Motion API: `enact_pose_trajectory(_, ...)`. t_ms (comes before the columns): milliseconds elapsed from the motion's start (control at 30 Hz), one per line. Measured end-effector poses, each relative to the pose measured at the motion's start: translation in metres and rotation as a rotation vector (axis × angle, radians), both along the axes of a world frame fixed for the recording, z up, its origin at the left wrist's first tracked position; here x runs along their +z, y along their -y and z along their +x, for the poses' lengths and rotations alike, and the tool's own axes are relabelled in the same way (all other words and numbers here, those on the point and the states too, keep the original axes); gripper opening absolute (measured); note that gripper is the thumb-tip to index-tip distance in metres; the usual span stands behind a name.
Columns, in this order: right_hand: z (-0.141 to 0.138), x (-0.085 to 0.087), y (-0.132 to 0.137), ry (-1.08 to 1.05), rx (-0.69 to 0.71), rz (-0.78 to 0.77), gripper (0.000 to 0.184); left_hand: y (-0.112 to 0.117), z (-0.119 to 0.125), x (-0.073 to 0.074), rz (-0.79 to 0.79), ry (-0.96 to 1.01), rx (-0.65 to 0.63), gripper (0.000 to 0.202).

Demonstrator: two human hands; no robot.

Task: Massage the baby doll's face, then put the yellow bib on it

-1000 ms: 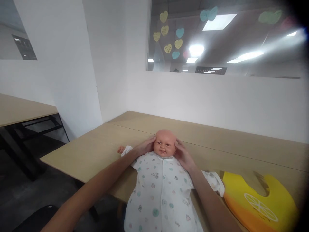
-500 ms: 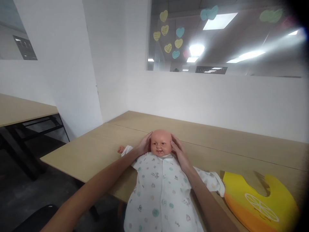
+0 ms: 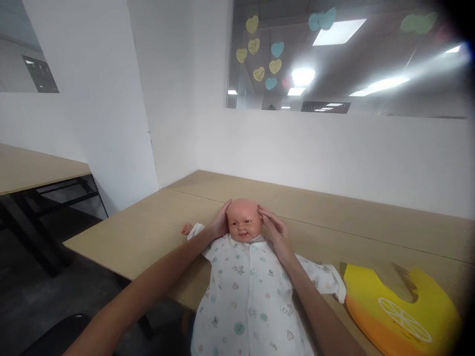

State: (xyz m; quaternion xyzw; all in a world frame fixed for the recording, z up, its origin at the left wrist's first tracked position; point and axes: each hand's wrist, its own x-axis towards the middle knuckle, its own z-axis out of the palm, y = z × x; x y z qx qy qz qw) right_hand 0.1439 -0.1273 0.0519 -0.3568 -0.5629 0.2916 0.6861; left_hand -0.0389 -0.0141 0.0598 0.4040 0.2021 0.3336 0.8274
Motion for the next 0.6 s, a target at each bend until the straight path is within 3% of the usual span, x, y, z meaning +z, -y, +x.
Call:
enact_pose_trajectory(300, -0.006, 0.005, 0.011, 0.295, -0.077, 0.161, 0.031, 0.005, -0.002, 0.003, -0.030, 0.013, -0.023, 0.084)
enact_pose_trajectory(600, -0.009, 0.006, 0.012, 0.396, -0.137, 0.149, 0.044, -0.004, -0.001, -0.005, 0.066, -0.011, -0.023, 0.078)
